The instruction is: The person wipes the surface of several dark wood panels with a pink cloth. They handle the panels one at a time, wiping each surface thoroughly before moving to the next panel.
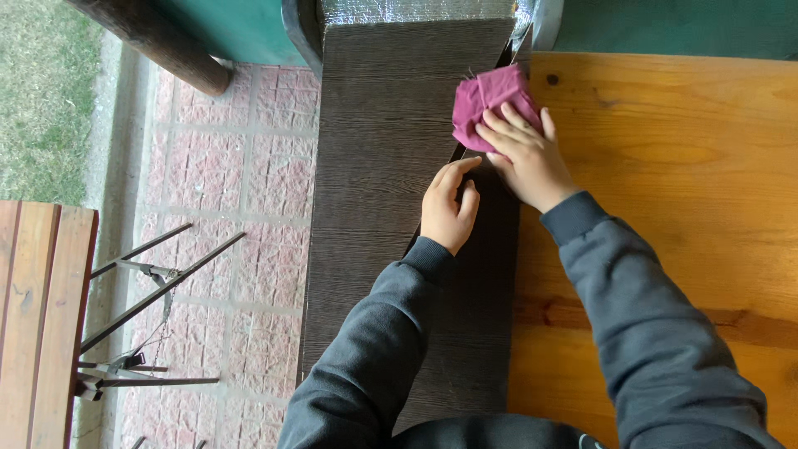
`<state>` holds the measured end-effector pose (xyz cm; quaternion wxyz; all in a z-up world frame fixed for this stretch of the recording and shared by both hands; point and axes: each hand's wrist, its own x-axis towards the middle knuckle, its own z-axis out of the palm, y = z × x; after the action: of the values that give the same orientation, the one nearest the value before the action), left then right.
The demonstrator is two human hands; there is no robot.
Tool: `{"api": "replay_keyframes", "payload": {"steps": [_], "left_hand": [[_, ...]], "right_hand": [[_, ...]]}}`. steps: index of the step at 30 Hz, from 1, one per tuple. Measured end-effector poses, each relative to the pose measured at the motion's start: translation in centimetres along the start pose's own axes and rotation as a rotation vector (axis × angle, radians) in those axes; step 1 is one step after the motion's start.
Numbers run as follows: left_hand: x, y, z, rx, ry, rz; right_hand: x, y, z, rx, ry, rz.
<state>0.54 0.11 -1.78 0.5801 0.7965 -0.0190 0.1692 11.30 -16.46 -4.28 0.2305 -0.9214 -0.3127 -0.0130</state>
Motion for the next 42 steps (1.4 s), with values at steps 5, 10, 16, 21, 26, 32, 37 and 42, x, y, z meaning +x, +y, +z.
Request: {"api": "replay_keyframes", "payload": {"steps": [5, 10, 16, 21, 26, 32, 37, 42], "left_hand": [[0.1, -0.1, 0.1, -0.001, -0.005, -0.003], [0.0, -0.3, 0.3, -0.007, 0.012, 0.004], [0.2, -0.4, 0.4, -0.017, 0.031, -0.023], [-0.1, -0.4, 0.2, -0.011, 0.029, -0.015], [-0.1, -0.4, -0.2, -0.056, 0.077, -0.022], [0.1, -0.3, -0.1, -0.057, 0.09, 0.022], [0.2, -0.4, -0.3, -0.026, 0.105, 0.094], [0.1, -0.5, -0.5, -0.07, 0.119, 0.097]], "right_hand": [[1.9, 3.0, 1.1, -0.081, 0.155, 0.057], [0.9, 0.0, 1.9, -0.121, 0.134, 0.058], [0.5, 0.9, 1.0, -0.092, 0.062, 0.086], [0.5, -0.1, 3.2, -0.162, 0.114, 0.134], [-3.7, -2.7, 1.2, -0.125, 0.055, 0.038], [0.3, -0.6, 4.1, -0.233, 0.158, 0.073], [-3.2, -4.9, 2.8, -0.193, 0.105, 0.084], [-3.0, -3.9, 2.1, -0.194, 0.074, 0.069]]}}
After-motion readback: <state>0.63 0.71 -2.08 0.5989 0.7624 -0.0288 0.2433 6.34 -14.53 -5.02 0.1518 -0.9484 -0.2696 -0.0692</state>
